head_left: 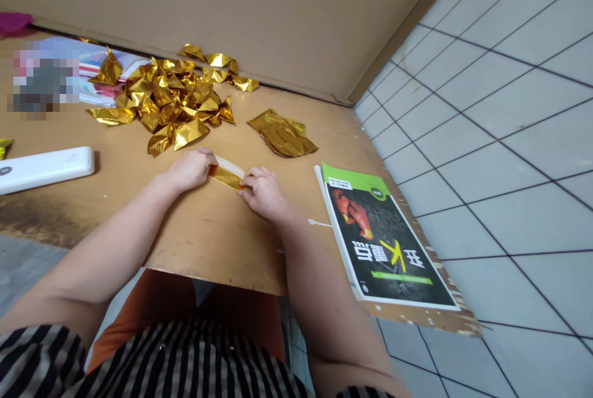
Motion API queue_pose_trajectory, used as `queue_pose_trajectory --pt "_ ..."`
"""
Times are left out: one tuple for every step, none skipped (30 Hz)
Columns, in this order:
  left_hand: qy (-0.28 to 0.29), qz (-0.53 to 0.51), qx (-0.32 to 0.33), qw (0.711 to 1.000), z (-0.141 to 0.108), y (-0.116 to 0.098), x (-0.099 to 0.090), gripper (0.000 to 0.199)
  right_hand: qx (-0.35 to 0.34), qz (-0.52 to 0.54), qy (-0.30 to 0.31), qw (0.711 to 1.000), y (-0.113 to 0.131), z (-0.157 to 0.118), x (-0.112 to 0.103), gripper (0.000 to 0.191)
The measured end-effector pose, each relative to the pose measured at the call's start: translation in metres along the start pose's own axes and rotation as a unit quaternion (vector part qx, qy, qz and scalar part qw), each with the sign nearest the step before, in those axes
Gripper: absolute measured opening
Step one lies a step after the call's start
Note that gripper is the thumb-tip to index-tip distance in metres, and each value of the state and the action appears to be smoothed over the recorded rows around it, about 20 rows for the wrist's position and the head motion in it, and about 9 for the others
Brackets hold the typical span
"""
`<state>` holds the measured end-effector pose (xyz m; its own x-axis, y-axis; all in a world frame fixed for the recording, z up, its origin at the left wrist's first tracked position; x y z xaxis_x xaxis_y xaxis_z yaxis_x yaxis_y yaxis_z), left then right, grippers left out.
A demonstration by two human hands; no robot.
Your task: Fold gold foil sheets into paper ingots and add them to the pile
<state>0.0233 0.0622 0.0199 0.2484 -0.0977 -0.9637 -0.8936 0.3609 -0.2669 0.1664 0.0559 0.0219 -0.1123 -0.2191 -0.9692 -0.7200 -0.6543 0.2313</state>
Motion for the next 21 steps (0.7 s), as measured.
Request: queue_pose_trajectory --pt "-0.003 0.001 -0.001 1.000 0.000 -0.001 0.000 0.030 -0.001 0.005 0.005 1.000 0.000 0.000 0.000 0.017" --pt "-0.004 0.003 -0.004 1.000 0.000 -0.002 0.000 0.028 0.001 0.011 0.010 1.000 0.000 0.000 -0.001 0.018" --pt "-0.005 0.005 -0.008 1.000 0.000 -0.004 0.000 0.026 0.004 0.017 0.012 1.000 -0.001 0.000 -0.001 0.020" --pt "-0.006 0.007 -0.014 1.000 0.000 -0.005 0.001 0.026 0.006 0.022 0.015 1.000 -0.002 0.000 -0.002 0.021" --pt "-0.006 0.008 -0.021 1.000 0.000 -0.006 0.001 0.027 0.006 0.026 0.016 1.000 -0.002 0.000 -0.002 0.021" --pt "-0.008 0.009 -0.029 1.000 0.000 -0.007 0.002 0.027 0.004 0.027 0.017 0.999 -0.003 0.000 -0.002 0.022" --pt "-0.010 0.008 -0.036 0.999 0.000 -0.008 0.002 0.028 0.001 0.028 0.018 0.999 -0.003 0.000 -0.002 0.022" --pt "-0.014 0.006 -0.042 0.999 0.000 -0.009 0.002 0.028 0.000 0.028 0.018 0.999 -0.003 0.001 -0.002 0.022" --pt "-0.019 0.003 -0.047 0.999 0.000 -0.009 0.003 0.028 -0.002 0.028 0.017 0.999 -0.003 0.001 -0.002 0.022" --pt "-0.024 -0.001 -0.052 0.998 0.001 -0.009 0.003 0.029 -0.004 0.028 0.017 0.999 -0.003 0.001 -0.002 0.022" --pt "-0.027 -0.005 -0.058 0.998 0.001 -0.008 0.003 0.030 -0.005 0.028 0.016 0.999 -0.003 0.002 -0.002 0.022" --pt "-0.030 -0.010 -0.063 0.998 0.001 -0.008 0.003 0.030 -0.006 0.030 0.014 0.999 -0.003 0.002 -0.002 0.022" --pt "-0.030 -0.013 -0.068 0.997 0.001 -0.007 0.003 0.032 -0.008 0.032 0.012 0.999 -0.003 0.002 -0.002 0.021" --pt "-0.031 -0.016 -0.071 0.997 0.001 -0.006 0.004 0.033 -0.010 0.035 0.009 0.999 -0.003 0.002 -0.001 0.021" --pt "-0.031 -0.016 -0.073 0.997 0.001 -0.005 0.004 0.033 -0.012 0.037 0.007 0.999 -0.004 0.002 -0.001 0.021" --pt "-0.033 -0.016 -0.073 0.997 0.001 -0.005 0.005 0.034 -0.016 0.040 0.002 0.999 -0.004 0.002 -0.001 0.021" --pt "-0.036 -0.014 -0.071 0.997 0.002 -0.004 0.005 0.034 -0.020 0.042 -0.003 0.999 -0.005 0.003 -0.001 0.021" --pt "-0.039 -0.011 -0.068 0.997 0.002 -0.004 0.005 0.035 -0.023 0.045 -0.010 0.999 -0.006 0.003 -0.001 0.021" --pt "-0.043 -0.007 -0.065 0.997 0.002 -0.004 0.005 0.035 -0.025 0.048 -0.017 0.998 -0.007 0.003 0.000 0.021" --pt "-0.045 -0.004 -0.063 0.997 0.002 -0.004 0.005 0.035 -0.024 0.053 -0.024 0.998 -0.008 0.004 0.000 0.020" --pt "-0.047 -0.001 -0.061 0.997 0.002 -0.004 0.005 0.036 -0.022 0.058 -0.031 0.998 -0.010 0.004 0.001 0.020"
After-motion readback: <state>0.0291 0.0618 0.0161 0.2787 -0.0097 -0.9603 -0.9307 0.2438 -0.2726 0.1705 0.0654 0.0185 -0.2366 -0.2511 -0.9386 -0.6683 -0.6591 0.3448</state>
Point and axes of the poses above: each hand's wrist, its own z-axis towards the middle knuckle, its own x-axis out of the palm, y = z × x, the point moved 7 cm from there along z, towards the middle knuckle, and after that the axes turned 7 degrees about y, right-handed, at the moved point
